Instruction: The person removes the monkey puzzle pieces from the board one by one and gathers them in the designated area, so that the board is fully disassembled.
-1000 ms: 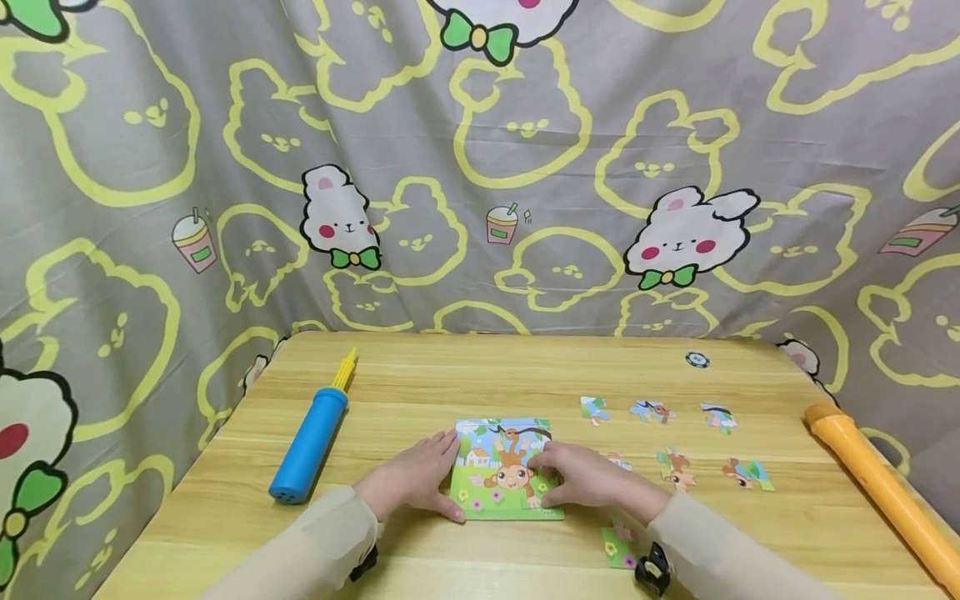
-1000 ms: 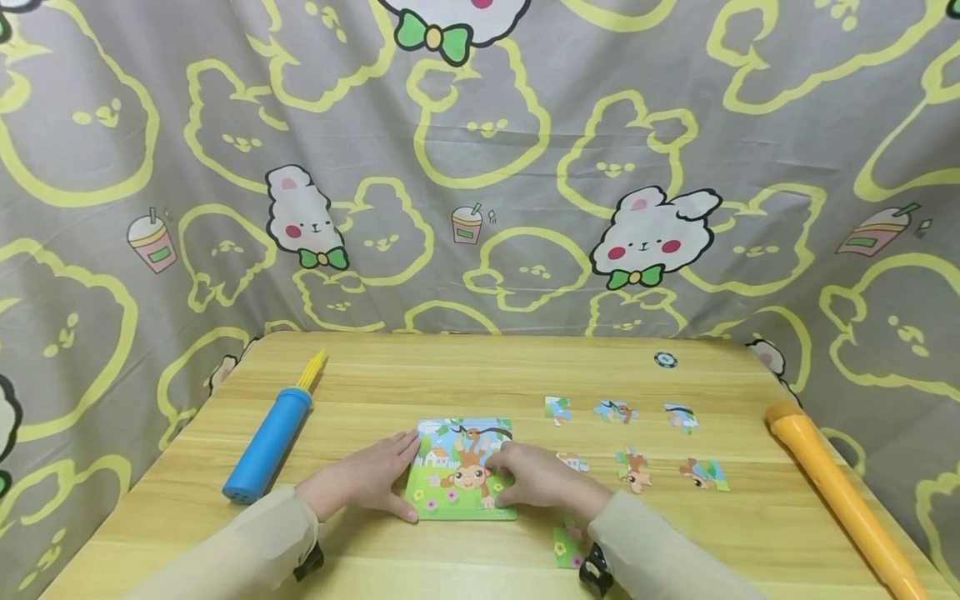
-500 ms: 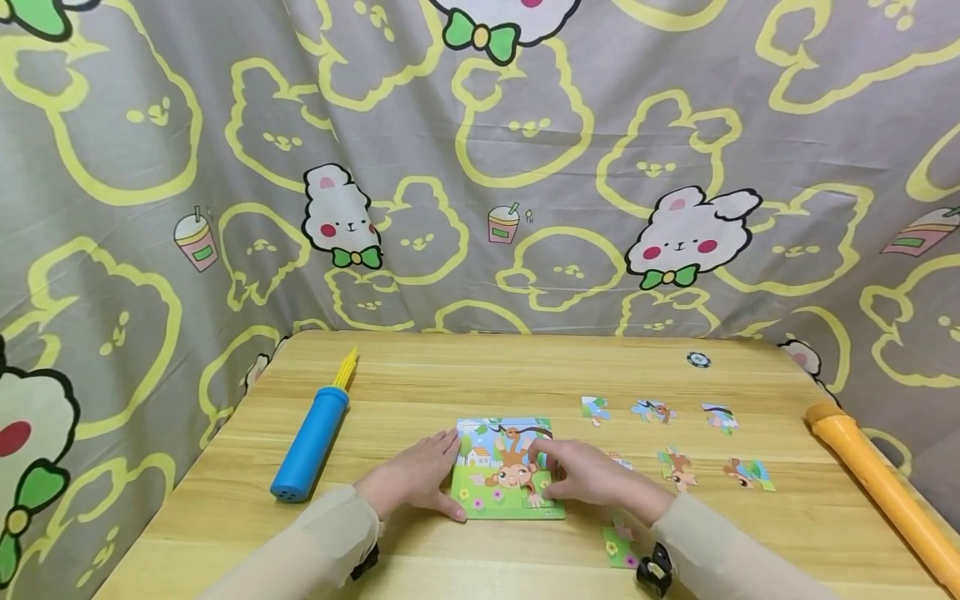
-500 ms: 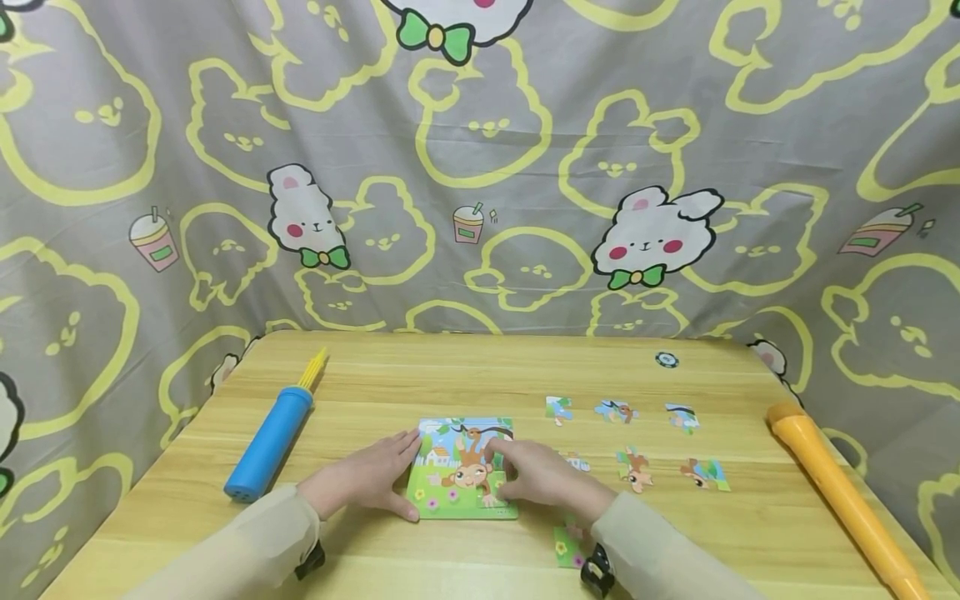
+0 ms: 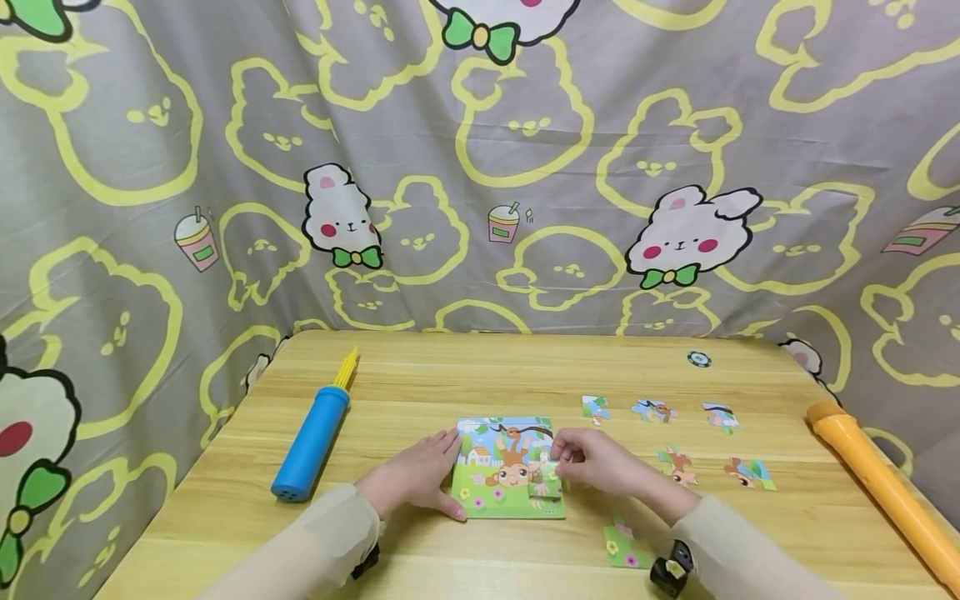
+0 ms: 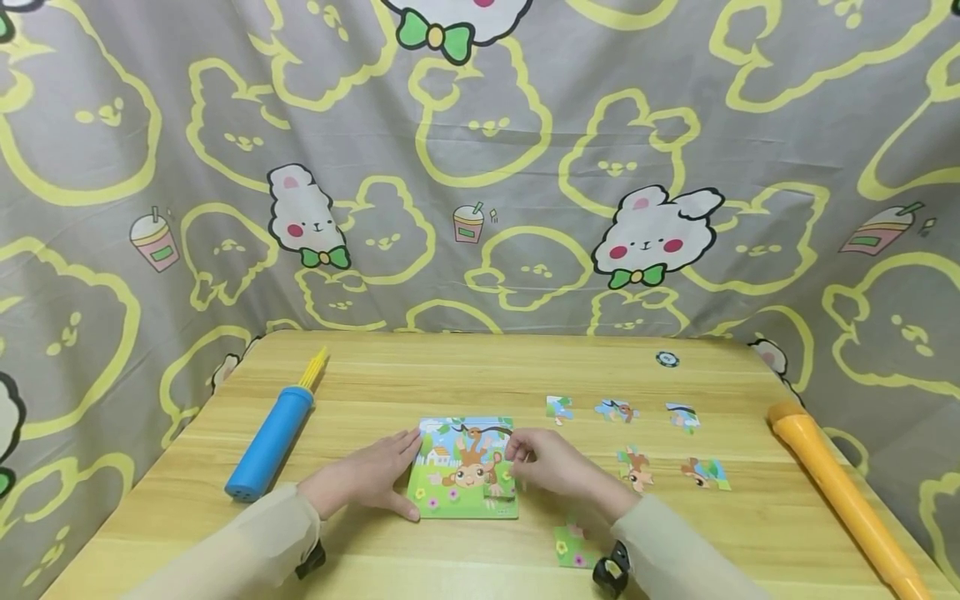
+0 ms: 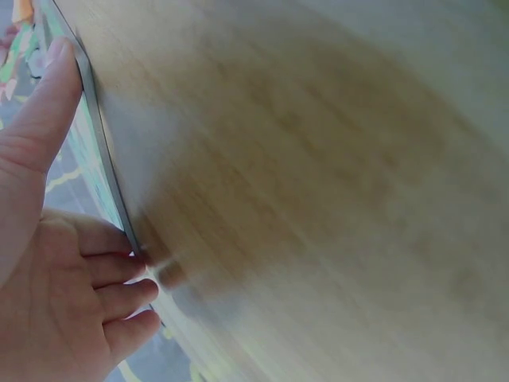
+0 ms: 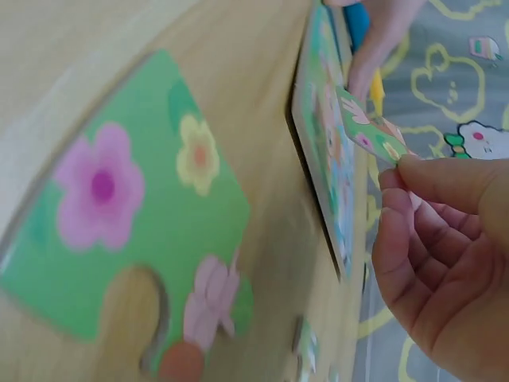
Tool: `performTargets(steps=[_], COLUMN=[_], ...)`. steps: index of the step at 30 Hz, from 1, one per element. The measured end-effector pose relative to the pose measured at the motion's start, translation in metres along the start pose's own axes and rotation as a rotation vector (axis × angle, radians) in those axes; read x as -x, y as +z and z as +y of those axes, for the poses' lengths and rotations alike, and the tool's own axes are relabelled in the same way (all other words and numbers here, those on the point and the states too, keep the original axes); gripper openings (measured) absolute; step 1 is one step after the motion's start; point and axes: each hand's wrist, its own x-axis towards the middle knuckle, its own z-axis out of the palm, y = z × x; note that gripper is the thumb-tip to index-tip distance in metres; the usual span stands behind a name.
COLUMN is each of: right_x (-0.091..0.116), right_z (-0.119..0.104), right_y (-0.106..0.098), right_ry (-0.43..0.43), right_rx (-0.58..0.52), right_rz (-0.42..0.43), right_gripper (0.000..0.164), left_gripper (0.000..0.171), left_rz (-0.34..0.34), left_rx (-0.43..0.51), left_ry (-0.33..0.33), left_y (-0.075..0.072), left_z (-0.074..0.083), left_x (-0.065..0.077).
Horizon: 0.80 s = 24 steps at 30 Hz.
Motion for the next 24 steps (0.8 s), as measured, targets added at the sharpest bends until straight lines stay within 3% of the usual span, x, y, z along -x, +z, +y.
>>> performTargets(steps=[12, 24], right_x=[0.039, 0.1], right_z=[0.017, 0.046], right_y=[-0.039, -0.084], right_ry=[0.058, 0.192], right_rx=[-0.062, -0.112], right_rz=[0.081, 0.2], right_gripper=[0.001, 0.016], left_gripper=[0.107, 0.107], left_rz=[-0.002, 0.01], left_rx=[-0.006, 0.002], left_ry=[0.005, 0.016], left_y=[0.0, 0.001], left_z=[-0.001, -0.001], left_x=[0.0, 0.001])
